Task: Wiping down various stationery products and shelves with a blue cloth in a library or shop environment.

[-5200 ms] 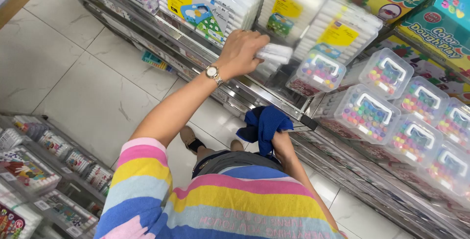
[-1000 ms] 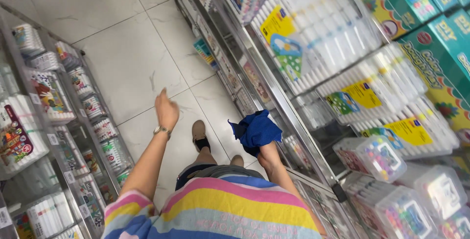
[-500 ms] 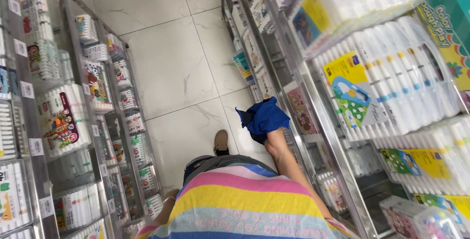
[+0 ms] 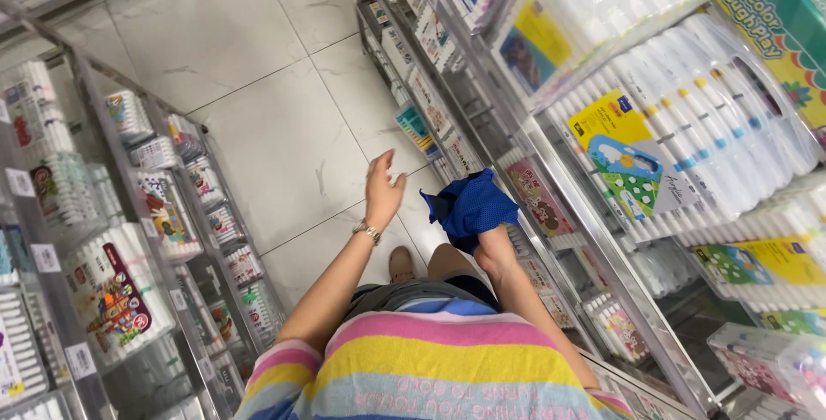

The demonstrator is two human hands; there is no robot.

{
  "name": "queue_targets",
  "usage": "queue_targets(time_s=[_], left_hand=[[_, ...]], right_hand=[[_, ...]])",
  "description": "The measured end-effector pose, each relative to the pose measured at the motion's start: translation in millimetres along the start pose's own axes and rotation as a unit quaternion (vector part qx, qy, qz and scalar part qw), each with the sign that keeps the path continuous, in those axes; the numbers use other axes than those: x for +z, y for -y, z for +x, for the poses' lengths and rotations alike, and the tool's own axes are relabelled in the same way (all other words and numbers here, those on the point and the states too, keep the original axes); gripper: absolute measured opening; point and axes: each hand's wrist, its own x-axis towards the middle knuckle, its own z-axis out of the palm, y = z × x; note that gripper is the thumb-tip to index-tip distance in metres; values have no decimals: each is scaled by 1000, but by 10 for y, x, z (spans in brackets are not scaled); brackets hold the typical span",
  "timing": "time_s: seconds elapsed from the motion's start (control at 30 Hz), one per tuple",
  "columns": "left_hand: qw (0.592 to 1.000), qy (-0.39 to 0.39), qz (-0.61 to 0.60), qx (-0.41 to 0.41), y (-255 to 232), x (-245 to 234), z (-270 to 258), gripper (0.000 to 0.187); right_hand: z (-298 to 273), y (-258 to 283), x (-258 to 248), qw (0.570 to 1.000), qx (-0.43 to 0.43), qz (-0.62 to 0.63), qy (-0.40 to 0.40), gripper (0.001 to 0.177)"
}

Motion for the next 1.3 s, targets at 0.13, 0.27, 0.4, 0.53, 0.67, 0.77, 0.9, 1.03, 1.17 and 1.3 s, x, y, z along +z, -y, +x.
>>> queue_targets(time_s=[0.13, 0.27, 0.4, 0.53, 0.67, 0.77, 0.9, 1.03, 1.17, 1.3], left_hand=[[978, 63, 13, 198, -1294, 290, 367, 69], [926, 105, 27, 361, -2211, 556, 902, 84], [871, 87, 107, 472, -2912, 710, 1431, 92], [797, 47, 242, 552, -2900, 937, 1894, 87], [778, 120, 254, 562, -2964, 921, 2051, 80], [772, 153, 251, 563, -3059, 730, 2070, 73], [730, 212, 287, 583, -3066, 458, 2128, 61], [687, 275, 371, 561, -2980, 126, 1912, 27], [666, 299, 371, 574, -2603, -160, 1818, 28], [762, 271, 254, 530, -2395, -517, 1626, 53]], right_hand=[[-123, 160, -160, 998, -62, -15, -9, 26], [-96, 303, -276, 997, -20, 11, -73, 37], [206, 239, -486, 995, -48, 27, -77, 40], [240, 533, -286, 995, -32, 31, -93, 41], [401, 638, -282, 996, -57, 33, -59, 41], [433, 697, -210, 997, -35, 36, -53, 41], [472, 748, -103, 999, -31, 21, -28, 41], [455, 865, 47, 1000, -3, 16, -12, 43], [580, 725, -97, 1000, -4, -12, -13, 44], [737, 523, -313, 999, 22, -7, -38, 41]])
